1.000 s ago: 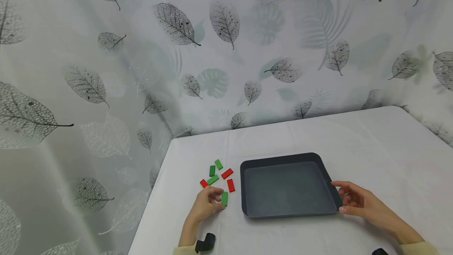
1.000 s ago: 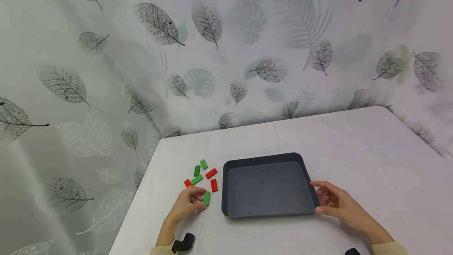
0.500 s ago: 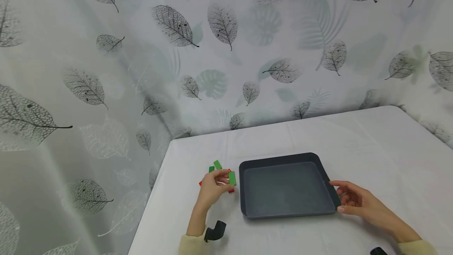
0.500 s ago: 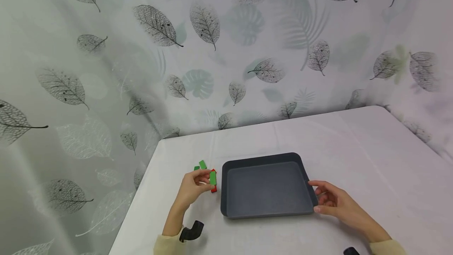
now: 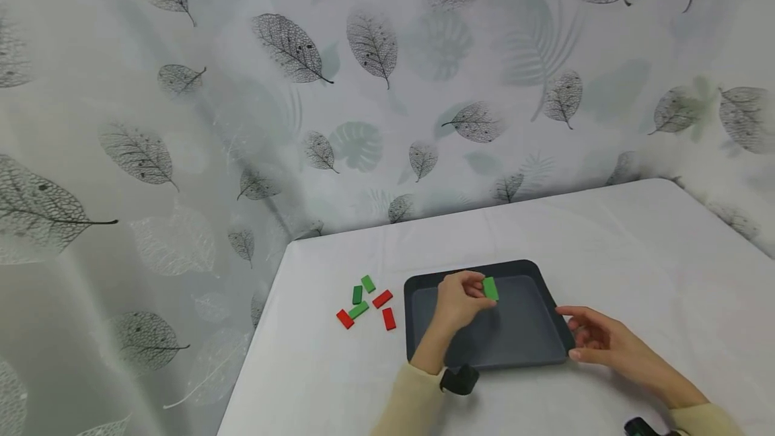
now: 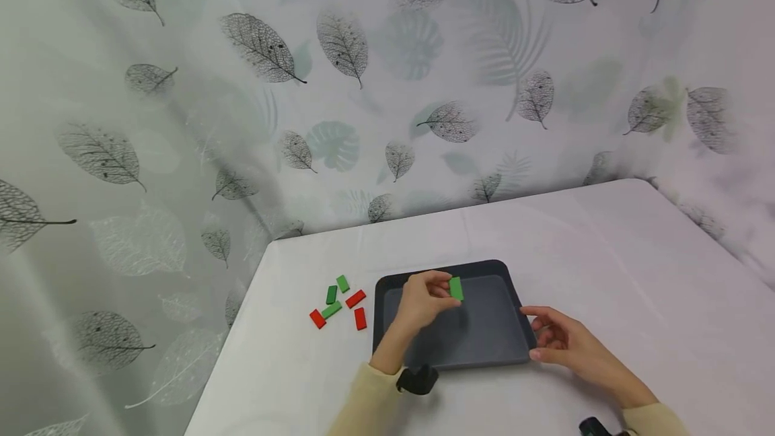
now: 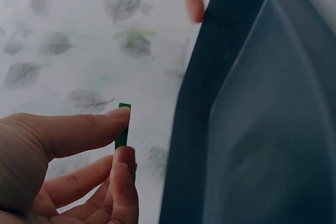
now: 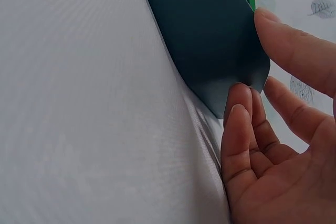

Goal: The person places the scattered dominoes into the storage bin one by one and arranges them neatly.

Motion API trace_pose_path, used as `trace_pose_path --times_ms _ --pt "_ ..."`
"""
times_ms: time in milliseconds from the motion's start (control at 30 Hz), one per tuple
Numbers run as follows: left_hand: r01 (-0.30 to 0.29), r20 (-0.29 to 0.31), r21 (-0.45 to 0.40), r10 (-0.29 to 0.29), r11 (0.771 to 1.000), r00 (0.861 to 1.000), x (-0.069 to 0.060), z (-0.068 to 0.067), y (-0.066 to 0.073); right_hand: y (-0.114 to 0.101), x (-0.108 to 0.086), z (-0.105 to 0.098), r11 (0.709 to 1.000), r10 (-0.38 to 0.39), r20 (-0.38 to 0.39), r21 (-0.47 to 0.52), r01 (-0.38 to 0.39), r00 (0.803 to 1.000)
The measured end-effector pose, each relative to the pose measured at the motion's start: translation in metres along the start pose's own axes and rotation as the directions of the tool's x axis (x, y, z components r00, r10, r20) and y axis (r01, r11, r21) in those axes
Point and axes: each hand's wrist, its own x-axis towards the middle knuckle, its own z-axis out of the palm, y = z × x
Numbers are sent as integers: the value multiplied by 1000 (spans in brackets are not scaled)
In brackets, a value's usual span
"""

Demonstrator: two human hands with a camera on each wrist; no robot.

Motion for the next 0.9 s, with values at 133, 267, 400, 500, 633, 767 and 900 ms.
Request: trace_pose_path --times_ms 133,267,400,500,633,767,900 --pt "54 -38 19 -53 998 998 7 33 3 -1 3 1 1000 29 2 1 -29 1000" --pt "97 -82 21 -95 995 992 11 59 4 -2 4 2 998 56 -2 -5 -56 998" --pt "112 -103 67 -104 991 989 11 79 6 -1 4 3 998 61 -12 -7 -61 998" --pt "96 -105 137 -82 986 991 11 90 7 0 3 2 1000 27 -8 -6 -27 1000" --pt "52 -103 235 -29 971 994 10 99 5 2 2 0 1000 2 -4 -3 -2 1000" --pt "-9 -83 321 38 947 996 9 105 4 3 1 -1 1000 -1 -7 -6 1 1000" --pt "-41 -76 387 76 921 994 7 109 4 2 -1 -2 1000 0 -10 -8 0 1000"
